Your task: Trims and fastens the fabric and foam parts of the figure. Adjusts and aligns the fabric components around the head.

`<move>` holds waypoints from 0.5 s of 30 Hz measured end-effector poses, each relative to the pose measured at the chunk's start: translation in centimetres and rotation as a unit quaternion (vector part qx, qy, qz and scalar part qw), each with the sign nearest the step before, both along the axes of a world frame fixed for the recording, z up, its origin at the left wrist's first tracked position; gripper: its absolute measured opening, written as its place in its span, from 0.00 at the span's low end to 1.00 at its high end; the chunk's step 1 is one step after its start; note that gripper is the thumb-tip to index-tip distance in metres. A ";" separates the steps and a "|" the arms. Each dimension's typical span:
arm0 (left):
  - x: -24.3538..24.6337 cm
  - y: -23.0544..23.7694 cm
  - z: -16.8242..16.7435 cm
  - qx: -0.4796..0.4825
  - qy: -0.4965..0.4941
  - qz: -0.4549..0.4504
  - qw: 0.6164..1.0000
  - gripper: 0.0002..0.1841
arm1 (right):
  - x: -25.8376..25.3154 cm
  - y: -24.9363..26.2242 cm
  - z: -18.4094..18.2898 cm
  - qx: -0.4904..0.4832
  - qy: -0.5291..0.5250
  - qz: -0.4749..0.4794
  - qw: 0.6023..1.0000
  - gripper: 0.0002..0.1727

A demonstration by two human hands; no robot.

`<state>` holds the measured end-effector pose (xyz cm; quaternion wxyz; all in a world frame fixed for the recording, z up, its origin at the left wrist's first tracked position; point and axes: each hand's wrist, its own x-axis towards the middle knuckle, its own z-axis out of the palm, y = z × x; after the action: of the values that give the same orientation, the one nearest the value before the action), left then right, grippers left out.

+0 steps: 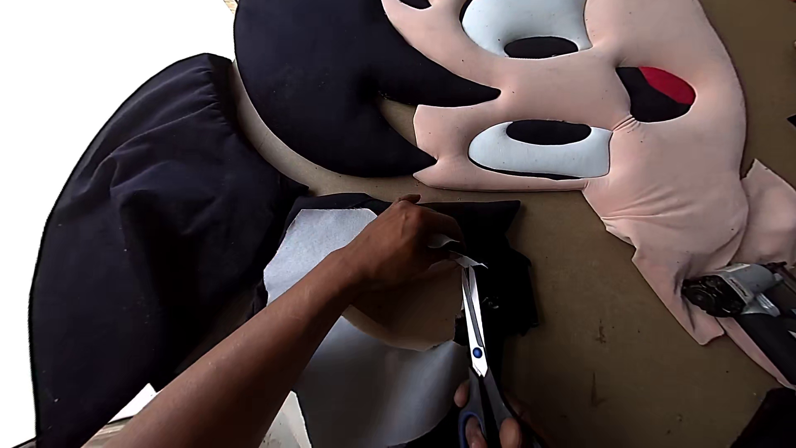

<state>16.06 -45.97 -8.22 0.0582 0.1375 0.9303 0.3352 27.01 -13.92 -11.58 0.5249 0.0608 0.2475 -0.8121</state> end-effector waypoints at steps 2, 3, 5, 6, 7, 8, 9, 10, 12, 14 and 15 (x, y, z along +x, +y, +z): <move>0.5 0.3 -0.4 0.023 0.025 0.021 0.999 0.06 | 0.1 -0.1 0.0 -0.009 -0.011 -0.004 1.000 0.30; 0.7 0.4 -0.7 0.032 0.038 0.028 0.998 0.06 | 0.1 -0.1 0.0 -0.011 -0.014 -0.006 1.000 0.30; 0.9 0.7 -1.0 0.038 0.058 0.038 0.997 0.06 | 0.0 -0.3 0.2 -0.014 -0.016 -0.009 1.000 0.30; 1.1 0.9 -1.1 0.038 0.068 0.041 0.996 0.06 | 0.0 -0.4 0.2 -0.016 -0.017 -0.010 1.000 0.29; 1.2 1.0 -1.2 0.039 0.074 0.043 0.996 0.07 | -0.1 -0.5 0.2 -0.018 -0.018 -0.012 1.000 0.29; 1.3 1.1 -1.3 0.041 0.079 0.045 0.995 0.07 | -0.1 -0.6 0.2 -0.018 -0.017 -0.015 1.000 0.29; 1.4 1.2 -1.4 0.043 0.085 0.048 0.994 0.07 | -0.1 -0.6 0.1 -0.017 -0.015 -0.017 1.000 0.29; 1.5 1.2 -1.5 0.045 0.092 0.052 0.993 0.07 | -0.1 -0.7 0.1 -0.015 -0.010 -0.019 1.000 0.28; 1.5 1.2 -1.8 0.054 0.103 0.055 0.992 0.07 | -0.2 -0.9 -0.1 -0.008 0.006 -0.019 1.000 0.27; 1.5 1.1 -2.2 0.067 0.107 0.055 0.990 0.08 | -0.2 -0.9 -0.4 -0.005 0.021 -0.020 1.000 0.26; 1.5 1.1 -2.3 0.070 0.108 0.056 0.990 0.08 | -0.3 -1.0 -0.4 -0.005 0.027 -0.020 0.999 0.26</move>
<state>17.57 -44.92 -10.49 -0.0715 0.1241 0.9114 0.3858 26.71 -14.87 -12.02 0.5021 0.0416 0.2562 -0.8249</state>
